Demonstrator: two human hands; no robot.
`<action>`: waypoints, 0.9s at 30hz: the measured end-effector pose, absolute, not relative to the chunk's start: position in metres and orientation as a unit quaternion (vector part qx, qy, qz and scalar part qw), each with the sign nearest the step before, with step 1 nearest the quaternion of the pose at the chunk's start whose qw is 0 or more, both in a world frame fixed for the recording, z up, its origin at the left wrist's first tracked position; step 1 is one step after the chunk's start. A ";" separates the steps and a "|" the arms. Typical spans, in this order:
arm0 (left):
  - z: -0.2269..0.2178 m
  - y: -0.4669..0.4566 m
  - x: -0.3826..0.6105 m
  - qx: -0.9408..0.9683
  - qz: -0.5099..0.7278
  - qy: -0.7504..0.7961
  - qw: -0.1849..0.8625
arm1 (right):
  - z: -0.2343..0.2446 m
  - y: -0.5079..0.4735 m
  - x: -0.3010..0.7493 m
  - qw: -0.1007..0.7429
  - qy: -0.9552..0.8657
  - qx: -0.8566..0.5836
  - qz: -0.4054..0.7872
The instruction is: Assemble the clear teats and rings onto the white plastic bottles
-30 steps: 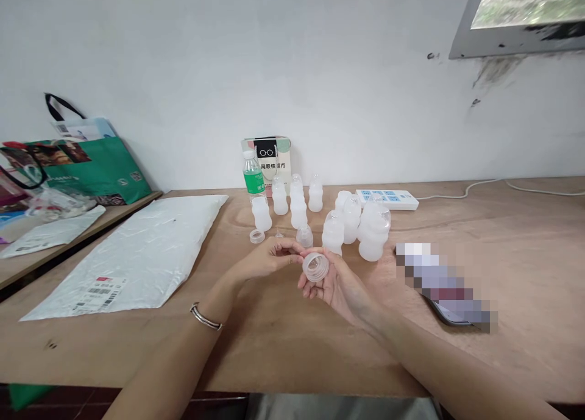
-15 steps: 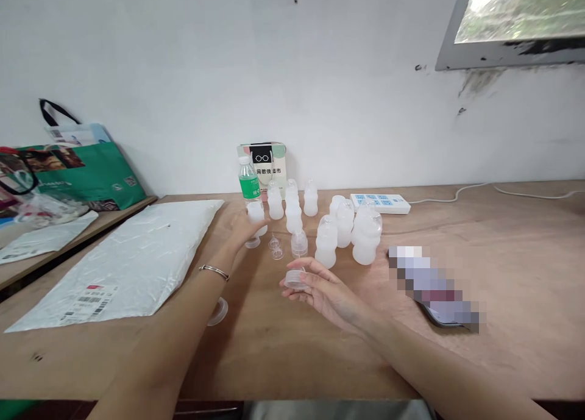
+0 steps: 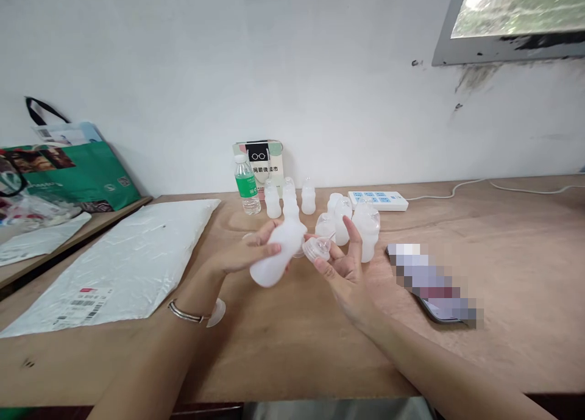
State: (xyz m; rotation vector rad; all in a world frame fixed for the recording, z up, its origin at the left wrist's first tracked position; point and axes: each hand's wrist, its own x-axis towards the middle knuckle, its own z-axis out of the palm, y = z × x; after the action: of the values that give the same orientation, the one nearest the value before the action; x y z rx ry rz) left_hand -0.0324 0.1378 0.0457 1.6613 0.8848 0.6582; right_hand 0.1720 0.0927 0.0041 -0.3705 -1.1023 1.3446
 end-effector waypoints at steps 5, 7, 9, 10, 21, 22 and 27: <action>0.052 0.121 -0.024 0.658 0.180 0.286 0.673 | -0.002 0.098 0.172 0.646 -0.452 -0.191 0.585; 0.050 0.121 -0.023 0.644 0.181 0.292 0.684 | -0.003 0.099 0.172 0.660 -0.435 -0.195 0.581; 0.047 0.120 -0.021 0.631 0.178 0.296 0.695 | -0.005 0.098 0.172 0.663 -0.437 -0.186 0.579; 0.045 0.120 -0.019 0.626 0.175 0.296 0.700 | -0.006 0.098 0.172 0.654 -0.448 -0.180 0.582; 0.035 0.107 0.003 0.694 0.212 0.321 0.609 | -0.004 0.099 0.181 0.581 -0.547 -0.161 0.581; 0.038 0.104 0.003 0.729 0.223 0.354 0.541 | -0.003 0.100 0.181 0.584 -0.546 -0.162 0.578; 0.045 0.091 0.008 0.810 0.263 0.444 0.280 | -0.001 0.104 0.181 0.598 -0.555 -0.186 0.548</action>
State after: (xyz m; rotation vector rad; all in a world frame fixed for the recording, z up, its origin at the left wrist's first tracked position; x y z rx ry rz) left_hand 0.0083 0.0912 0.0450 2.1719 1.1897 0.7053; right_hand 0.1814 0.1041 -0.0012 -0.4307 -1.2865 1.2704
